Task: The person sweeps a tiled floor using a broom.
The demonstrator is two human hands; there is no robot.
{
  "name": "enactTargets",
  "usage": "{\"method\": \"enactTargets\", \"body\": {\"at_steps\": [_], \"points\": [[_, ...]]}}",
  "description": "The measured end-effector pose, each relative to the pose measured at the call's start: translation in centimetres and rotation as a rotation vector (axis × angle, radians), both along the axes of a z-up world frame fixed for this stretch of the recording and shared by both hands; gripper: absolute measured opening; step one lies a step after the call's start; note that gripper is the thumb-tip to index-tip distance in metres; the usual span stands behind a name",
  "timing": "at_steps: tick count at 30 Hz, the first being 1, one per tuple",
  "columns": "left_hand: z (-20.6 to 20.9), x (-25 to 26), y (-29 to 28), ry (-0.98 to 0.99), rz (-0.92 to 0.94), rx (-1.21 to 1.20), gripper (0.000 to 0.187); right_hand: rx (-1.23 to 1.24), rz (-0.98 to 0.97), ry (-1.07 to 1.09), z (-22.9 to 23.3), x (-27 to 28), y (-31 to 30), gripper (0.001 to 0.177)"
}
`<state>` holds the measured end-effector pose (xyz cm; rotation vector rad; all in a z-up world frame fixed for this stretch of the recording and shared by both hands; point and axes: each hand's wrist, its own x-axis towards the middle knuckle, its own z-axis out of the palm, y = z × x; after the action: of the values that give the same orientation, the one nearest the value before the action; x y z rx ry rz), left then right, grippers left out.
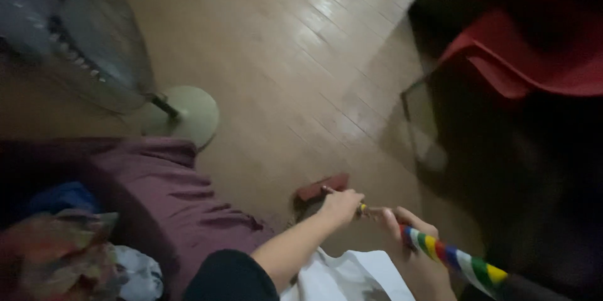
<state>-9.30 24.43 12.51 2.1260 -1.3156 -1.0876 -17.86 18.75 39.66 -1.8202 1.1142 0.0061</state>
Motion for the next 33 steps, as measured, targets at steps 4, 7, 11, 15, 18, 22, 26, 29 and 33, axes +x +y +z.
{"method": "enactTargets", "body": {"at_steps": [4, 7, 11, 15, 18, 22, 26, 29, 33], "points": [[-1.4, 4.6, 0.4, -0.041, 0.104, -0.053, 0.023, -0.076, 0.172, -0.1, -2.3, 3.0, -2.1, 0.028], [-3.8, 7.6, 1.4, 0.012, 0.206, 0.198, 0.029, 0.102, 0.159, -0.072, -2.9, 6.2, -2.5, 0.029], [-2.7, 11.1, 3.1, -0.009, 0.372, 0.286, 0.025, 0.273, 0.272, -0.29, -5.2, 9.4, -4.8, 0.037], [-5.7, 13.6, 3.5, -0.125, 0.577, 0.051, 0.028, 0.419, 0.391, -0.298, -3.9, 14.0, -7.6, 0.038], [-4.0, 15.8, 2.2, -0.096, 0.755, -0.007, 0.024, 0.467, 0.43, -0.179, -8.1, 16.7, -10.1, 0.039], [-2.7, 20.2, -0.6, 0.098, 0.944, 0.104, 0.024, 0.486, 0.59, -0.421, -7.3, 20.5, -13.1, 0.042], [-5.1, 21.6, -3.8, 0.029, 1.011, -0.118, 0.033, 0.518, 0.639, -0.67, -9.0, 22.7, -16.4, 0.046], [-9.6, 21.9, -5.5, -0.031, 1.083, -0.223, 0.034, 0.476, 0.754, -0.771, -9.8, 24.3, -18.0, 0.046], [-18.0, 23.9, -6.2, -0.01, 1.207, -0.31, 0.033, 0.52, 0.842, -0.742, -9.2, 27.6, -18.8, 0.046]]}}
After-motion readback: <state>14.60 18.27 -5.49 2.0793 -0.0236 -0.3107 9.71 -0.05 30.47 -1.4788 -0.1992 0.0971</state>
